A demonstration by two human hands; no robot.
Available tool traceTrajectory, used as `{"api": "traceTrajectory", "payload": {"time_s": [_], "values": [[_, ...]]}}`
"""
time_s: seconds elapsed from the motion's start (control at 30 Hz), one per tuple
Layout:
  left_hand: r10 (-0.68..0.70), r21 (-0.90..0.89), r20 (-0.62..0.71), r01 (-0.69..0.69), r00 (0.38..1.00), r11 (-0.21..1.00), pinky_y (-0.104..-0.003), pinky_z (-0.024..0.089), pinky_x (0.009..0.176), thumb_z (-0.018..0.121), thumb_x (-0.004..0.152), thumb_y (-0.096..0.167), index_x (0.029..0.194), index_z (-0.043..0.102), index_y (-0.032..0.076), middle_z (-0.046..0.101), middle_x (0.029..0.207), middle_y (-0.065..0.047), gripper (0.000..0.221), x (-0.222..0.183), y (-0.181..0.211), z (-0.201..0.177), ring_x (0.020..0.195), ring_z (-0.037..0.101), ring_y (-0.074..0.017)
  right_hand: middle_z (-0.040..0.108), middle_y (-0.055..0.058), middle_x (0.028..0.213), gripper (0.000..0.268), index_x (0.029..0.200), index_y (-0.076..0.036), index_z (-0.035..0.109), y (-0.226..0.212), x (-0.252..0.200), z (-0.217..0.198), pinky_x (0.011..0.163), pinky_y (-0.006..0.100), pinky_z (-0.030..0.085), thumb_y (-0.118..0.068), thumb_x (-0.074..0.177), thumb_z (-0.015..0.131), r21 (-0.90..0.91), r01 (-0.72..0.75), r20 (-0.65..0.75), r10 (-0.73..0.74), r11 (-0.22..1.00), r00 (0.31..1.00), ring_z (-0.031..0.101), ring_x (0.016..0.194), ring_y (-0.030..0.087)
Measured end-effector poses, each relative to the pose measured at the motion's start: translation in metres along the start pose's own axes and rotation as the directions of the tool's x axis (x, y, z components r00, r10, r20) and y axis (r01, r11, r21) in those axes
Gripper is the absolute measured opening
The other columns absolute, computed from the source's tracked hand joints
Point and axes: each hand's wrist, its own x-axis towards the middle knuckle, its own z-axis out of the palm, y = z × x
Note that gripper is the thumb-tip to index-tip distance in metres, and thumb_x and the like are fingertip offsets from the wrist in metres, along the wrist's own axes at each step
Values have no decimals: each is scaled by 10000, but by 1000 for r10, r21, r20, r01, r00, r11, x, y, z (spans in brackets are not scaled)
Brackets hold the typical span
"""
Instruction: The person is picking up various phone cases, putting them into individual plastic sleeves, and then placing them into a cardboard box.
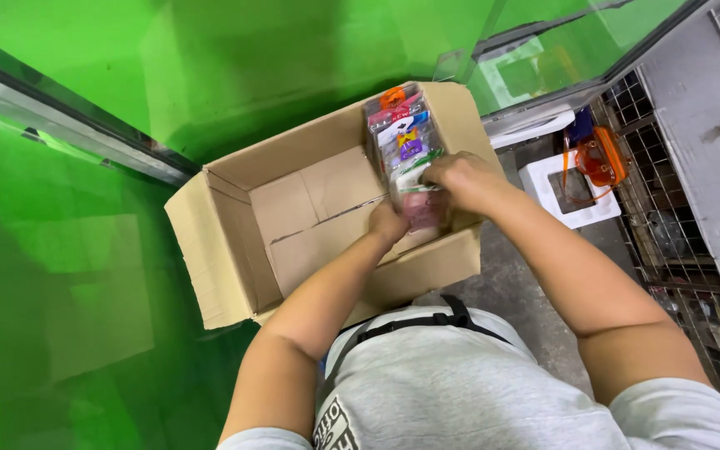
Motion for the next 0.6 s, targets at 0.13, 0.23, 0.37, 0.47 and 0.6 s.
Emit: {"api": "traceTrajectory", "payload": {"time_s": [0.13, 0.23, 0.37, 0.47, 0.6], "values": [[-119, -92, -134, 107, 984, 990, -444, 542, 928, 875, 657, 51, 1226, 559, -54, 657, 1165, -252, 659, 25, -8, 29, 1108, 654, -399, 723, 116, 904, 196, 983, -109, 713, 22, -3, 38, 932, 440, 496, -143, 792, 686, -257, 82, -5, -86, 963, 996, 701, 926, 300], [-116, -210, -45, 104, 992, 972, -425, 545, 903, 845, 650, 22, 1275, 544, -15, 680, 1176, -219, 695, 17, 6, 22, 1091, 669, -363, 707, 98, 916, 117, 967, -107, 682, 20, -4, 50, 1027, 442, 465, -132, 866, 629, -353, 86, -83, -123, 931, 989, 691, 968, 277], [-41, -359, 83, 68, 996, 931, -410, 588, 843, 763, 673, -53, 1252, 584, -32, 727, 1126, -185, 606, 34, -14, 29, 1027, 718, -323, 689, 104, 942, 132, 958, -86, 678, -17, -6, 28, 1037, 474, 455, -129, 839, 640, -405, 43, -200, -134, 913, 971, 669, 995, 302], [43, -497, 195, 61, 980, 865, -414, 602, 777, 688, 663, -130, 1259, 632, -42, 734, 1118, -149, 605, 36, -13, 21, 991, 719, -290, 687, 161, 1131, 401, 1123, -38, 704, -36, -11, 24, 1013, 469, 454, -167, 752, 624, -427, -12, -459, -206, 904, 864, 643, 1080, 311], [-9, -535, 219, 127, 976, 835, -422, 580, 722, 634, 719, -127, 1347, 543, -5, 695, 1163, -154, 646, 34, -2, 10, 964, 685, -289, 718, 166, 1027, 171, 988, -68, 727, -17, -12, 59, 898, 455, 540, -179, 869, 676, -218, -250, 52, 267, 943, 962, 683, 1026, 347]]}}
